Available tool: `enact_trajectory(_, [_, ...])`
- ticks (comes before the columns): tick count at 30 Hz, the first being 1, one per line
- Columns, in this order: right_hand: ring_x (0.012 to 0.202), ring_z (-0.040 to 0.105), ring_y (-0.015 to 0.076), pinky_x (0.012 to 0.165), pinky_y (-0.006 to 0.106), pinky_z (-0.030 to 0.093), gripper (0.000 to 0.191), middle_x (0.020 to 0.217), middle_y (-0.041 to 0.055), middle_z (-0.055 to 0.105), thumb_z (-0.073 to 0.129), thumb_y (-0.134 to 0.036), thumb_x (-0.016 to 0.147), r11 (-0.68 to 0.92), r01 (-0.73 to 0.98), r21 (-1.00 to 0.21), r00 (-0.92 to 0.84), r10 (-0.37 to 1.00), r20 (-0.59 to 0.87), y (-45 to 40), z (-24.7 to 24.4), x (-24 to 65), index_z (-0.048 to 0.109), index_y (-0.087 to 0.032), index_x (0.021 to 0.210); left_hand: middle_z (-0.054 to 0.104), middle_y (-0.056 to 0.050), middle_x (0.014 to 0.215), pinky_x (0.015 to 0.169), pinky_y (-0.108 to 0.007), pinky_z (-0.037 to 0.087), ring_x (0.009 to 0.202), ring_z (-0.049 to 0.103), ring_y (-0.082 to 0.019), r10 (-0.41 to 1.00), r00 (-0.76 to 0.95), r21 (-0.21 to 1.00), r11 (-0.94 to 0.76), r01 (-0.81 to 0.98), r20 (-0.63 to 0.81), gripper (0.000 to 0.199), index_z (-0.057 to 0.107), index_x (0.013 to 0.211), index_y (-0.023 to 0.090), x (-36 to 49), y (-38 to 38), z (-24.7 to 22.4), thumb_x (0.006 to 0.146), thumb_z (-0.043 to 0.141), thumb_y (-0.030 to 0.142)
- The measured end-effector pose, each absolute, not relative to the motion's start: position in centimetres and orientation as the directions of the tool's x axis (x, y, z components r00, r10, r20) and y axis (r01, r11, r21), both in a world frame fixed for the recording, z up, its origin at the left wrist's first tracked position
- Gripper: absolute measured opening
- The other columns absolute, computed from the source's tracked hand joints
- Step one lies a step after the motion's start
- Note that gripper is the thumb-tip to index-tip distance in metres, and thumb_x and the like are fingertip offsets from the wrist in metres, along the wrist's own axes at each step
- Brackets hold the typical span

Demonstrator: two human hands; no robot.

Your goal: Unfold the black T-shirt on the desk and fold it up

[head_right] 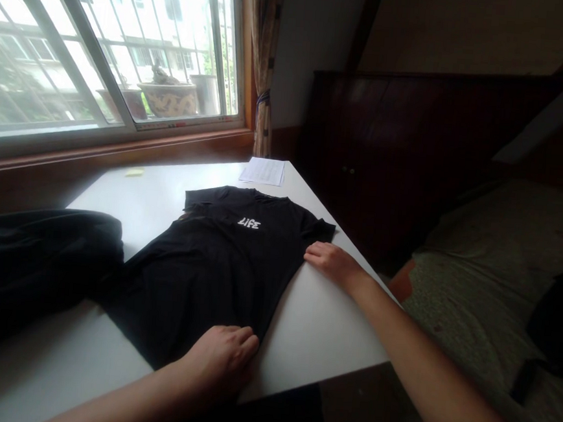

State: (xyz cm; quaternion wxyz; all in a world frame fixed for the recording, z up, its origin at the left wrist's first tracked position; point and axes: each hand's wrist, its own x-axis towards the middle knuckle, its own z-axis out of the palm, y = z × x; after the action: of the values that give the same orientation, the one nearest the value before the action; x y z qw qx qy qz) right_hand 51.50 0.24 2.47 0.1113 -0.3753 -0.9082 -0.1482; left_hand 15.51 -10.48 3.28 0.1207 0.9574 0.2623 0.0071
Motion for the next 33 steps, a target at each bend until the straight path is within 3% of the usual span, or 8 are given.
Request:
enact_trajectory(7, [0.094,0.064,0.024,0.087,0.039,0.052,0.029,0.099,0.0096,0.072,0.049,-0.024,0.102,0.62,0.776,0.12,-0.623,0.72,0.306,-0.5,2.7,51.4,0.077,-0.02,0.1,0.065,0.0,0.086,0.065,-0.029,0.052,0.072,0.062,-0.017,0.444,0.896,0.279,-0.861,0.425,0.006,0.012,0.057,0.088,0.021,15.7,-10.4,3.9,0.094,0.06,0.03])
enact_trajectory(13, [0.096,0.066,0.0268,0.086,0.04,0.053,0.031,0.1,0.0102,0.075,0.049,-0.026,0.099,0.474,0.88,0.018,-0.445,0.814,0.374,-0.7,3.1,49.1,0.079,-0.021,0.092,0.066,-0.006,0.094,0.084,-0.036,0.053,0.092,0.063,-0.022,0.55,0.812,0.251,-0.828,0.501,0.194,0.021,0.064,0.091,0.019,11.8,-5.8,6.9,0.102,0.052,0.032])
enact_trajectory(15, [0.103,0.066,0.0273,0.093,0.041,0.053,0.033,0.108,0.0103,0.074,0.046,-0.027,0.101,0.41,0.911,-0.046,-0.353,0.833,0.425,-0.2,3.2,47.4,0.078,-0.02,0.102,0.067,-0.01,0.114,0.096,-0.039,0.051,0.108,0.062,-0.024,0.628,0.732,0.228,-0.778,0.585,0.265,0.021,0.066,0.108,0.019,9.4,-2.5,6.5,0.104,0.05,0.031])
enact_trajectory(17, [0.114,0.064,0.0275,0.104,0.042,0.05,0.038,0.121,0.0112,0.072,0.041,-0.03,0.103,0.358,0.925,-0.13,-0.265,0.849,0.458,0.5,3.0,45.2,0.073,-0.018,0.119,0.06,-0.014,0.137,0.112,-0.047,0.042,0.13,0.053,-0.03,0.699,0.643,0.155,-0.706,0.691,0.313,0.028,0.064,0.122,0.017,6.4,0.9,5.2,0.104,0.048,0.031])
enact_trajectory(20, [0.133,0.054,0.0285,0.115,0.044,0.042,0.051,0.142,0.0151,0.06,0.035,-0.041,0.106,0.303,0.928,-0.216,-0.186,0.88,0.438,1.0,1.7,42.2,0.057,-0.013,0.142,0.048,-0.018,0.152,0.115,-0.057,0.035,0.144,0.037,-0.038,0.818,0.496,0.058,-0.532,0.845,0.291,0.041,0.058,0.136,0.014,1.6,4.7,2.4,0.103,0.046,0.034])
enact_trajectory(24, [0.148,0.035,0.0326,0.121,0.049,0.033,0.07,0.158,0.0207,0.039,0.031,-0.056,0.104,0.22,0.949,-0.227,-0.15,0.946,0.289,0.5,-1.2,40.0,0.04,-0.007,0.154,0.047,-0.021,0.151,0.113,-0.055,0.038,0.141,0.041,-0.039,0.912,0.329,-0.004,-0.339,0.941,0.246,0.049,0.052,0.143,0.009,-3.6,5.8,0.0,0.103,0.04,0.035])
enact_trajectory(28, [0.153,0.022,0.034,0.123,0.052,0.026,0.08,0.164,0.0207,0.026,0.029,-0.066,0.102,0.133,0.972,-0.196,-0.093,0.976,0.197,-0.4,-2.9,40.2,0.036,-0.008,0.156,0.058,-0.02,0.135,0.109,-0.052,0.041,0.127,0.053,-0.037,0.911,0.309,0.006,-0.323,0.946,0.274,0.048,0.052,0.142,0.011,-5.7,3.7,0.5,0.102,0.038,0.033])
enact_trajectory(33, [0.154,0.018,0.0321,0.124,0.051,0.023,0.086,0.165,0.022,0.021,0.023,-0.07,0.101,0.141,0.979,-0.15,-0.119,0.982,0.148,-1.0,-2.5,41.0,0.032,-0.006,0.158,0.057,-0.013,0.122,0.088,-0.04,0.055,0.097,0.068,-0.028,0.975,0.209,0.229,-0.22,0.948,0.072,0.057,0.036,0.153,0.02,-7.6,0.7,2.0,0.102,0.036,0.044])
